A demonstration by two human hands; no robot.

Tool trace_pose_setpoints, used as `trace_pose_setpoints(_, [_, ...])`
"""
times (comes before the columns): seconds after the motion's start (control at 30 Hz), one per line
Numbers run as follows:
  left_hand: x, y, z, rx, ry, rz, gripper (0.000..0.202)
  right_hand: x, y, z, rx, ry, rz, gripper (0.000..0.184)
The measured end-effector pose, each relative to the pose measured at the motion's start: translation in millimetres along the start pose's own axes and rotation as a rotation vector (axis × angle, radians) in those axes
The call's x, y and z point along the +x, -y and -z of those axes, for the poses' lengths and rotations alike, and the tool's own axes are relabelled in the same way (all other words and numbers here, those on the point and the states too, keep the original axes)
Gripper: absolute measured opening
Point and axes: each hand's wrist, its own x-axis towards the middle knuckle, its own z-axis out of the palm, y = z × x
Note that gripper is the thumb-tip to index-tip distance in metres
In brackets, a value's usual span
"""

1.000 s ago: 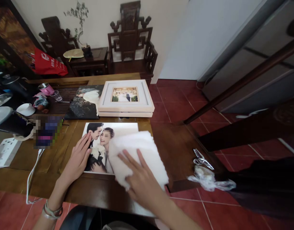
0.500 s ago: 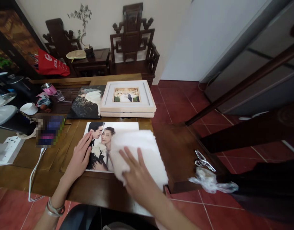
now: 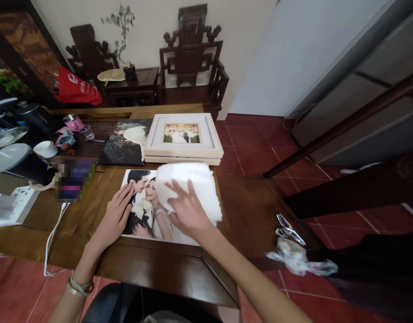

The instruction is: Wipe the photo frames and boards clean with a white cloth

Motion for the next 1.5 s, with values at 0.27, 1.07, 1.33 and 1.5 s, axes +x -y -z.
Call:
trace_pose_setpoints(0.27, [-1, -4, -1.5, -0.052, -0.015, 0.103, 0.05, -21, 20, -6, 0.045, 0.007, 0.044, 0.023])
trace_pose_setpoints(1.07, [-1, 0, -2.2, -0.052, -0.03, 0.069, 0.05, 10, 52, -2, -0.01, 0.282, -0.005, 0.023])
trace_pose_setpoints(1.33, [0, -3, -1.2, -0.007, -0.011, 0.062, 0.051, -57, 95, 1, 0.171, 0.409, 0.104, 0.021])
trace_pose_setpoints(1.5, [0, -1, -1.1, -0.021, -0.009, 0.038, 0.051, -6, 63, -7, 0.039, 0.266, 0.037, 0.024])
